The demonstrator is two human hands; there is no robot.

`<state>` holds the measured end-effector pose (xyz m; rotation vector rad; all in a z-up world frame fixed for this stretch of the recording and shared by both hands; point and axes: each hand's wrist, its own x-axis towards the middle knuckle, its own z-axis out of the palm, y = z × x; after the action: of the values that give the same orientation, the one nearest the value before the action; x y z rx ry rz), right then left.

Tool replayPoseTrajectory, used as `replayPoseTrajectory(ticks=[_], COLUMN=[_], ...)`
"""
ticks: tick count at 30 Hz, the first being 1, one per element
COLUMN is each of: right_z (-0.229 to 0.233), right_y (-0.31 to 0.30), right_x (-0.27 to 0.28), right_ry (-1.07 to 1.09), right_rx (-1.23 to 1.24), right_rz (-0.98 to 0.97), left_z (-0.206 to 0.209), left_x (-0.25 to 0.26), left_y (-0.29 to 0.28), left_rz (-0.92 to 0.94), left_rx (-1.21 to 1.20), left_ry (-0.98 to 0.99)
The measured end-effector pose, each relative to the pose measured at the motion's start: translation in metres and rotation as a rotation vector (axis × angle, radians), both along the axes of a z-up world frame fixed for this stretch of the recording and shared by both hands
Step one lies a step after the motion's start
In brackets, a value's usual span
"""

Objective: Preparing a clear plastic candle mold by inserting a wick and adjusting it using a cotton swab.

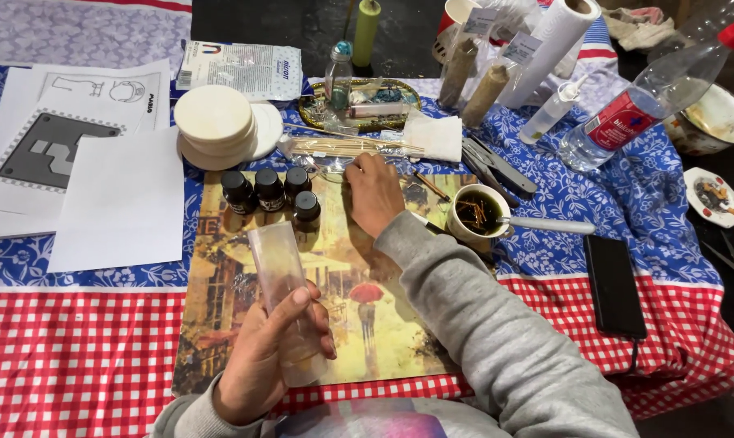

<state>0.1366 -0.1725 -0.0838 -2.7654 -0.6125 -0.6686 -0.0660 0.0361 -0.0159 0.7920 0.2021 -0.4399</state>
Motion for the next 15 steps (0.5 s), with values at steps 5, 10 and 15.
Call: replayPoseTrajectory(ticks=[5,10,15], right_z=[0.011,0.020,0.000], right_y=[-0.005,-0.012,-0.010], right_x=[-0.003,-0.004,0.003], right_ry=[0.046,0.179,0.104], right_rx=[-0.045,0.037,-0.050], right_rz=[0.034,0.034,0.012], left_z=[0.002,0.000,0.002], left_x=[-0.002,-0.001,0.000], left_y=[-0.004,-0.003,-0.007], left_rz=[-0.003,-0.004,-0.009], left_rx=[0.004,0.011,0.019], left_ry=[-0.007,0.017,-0.026])
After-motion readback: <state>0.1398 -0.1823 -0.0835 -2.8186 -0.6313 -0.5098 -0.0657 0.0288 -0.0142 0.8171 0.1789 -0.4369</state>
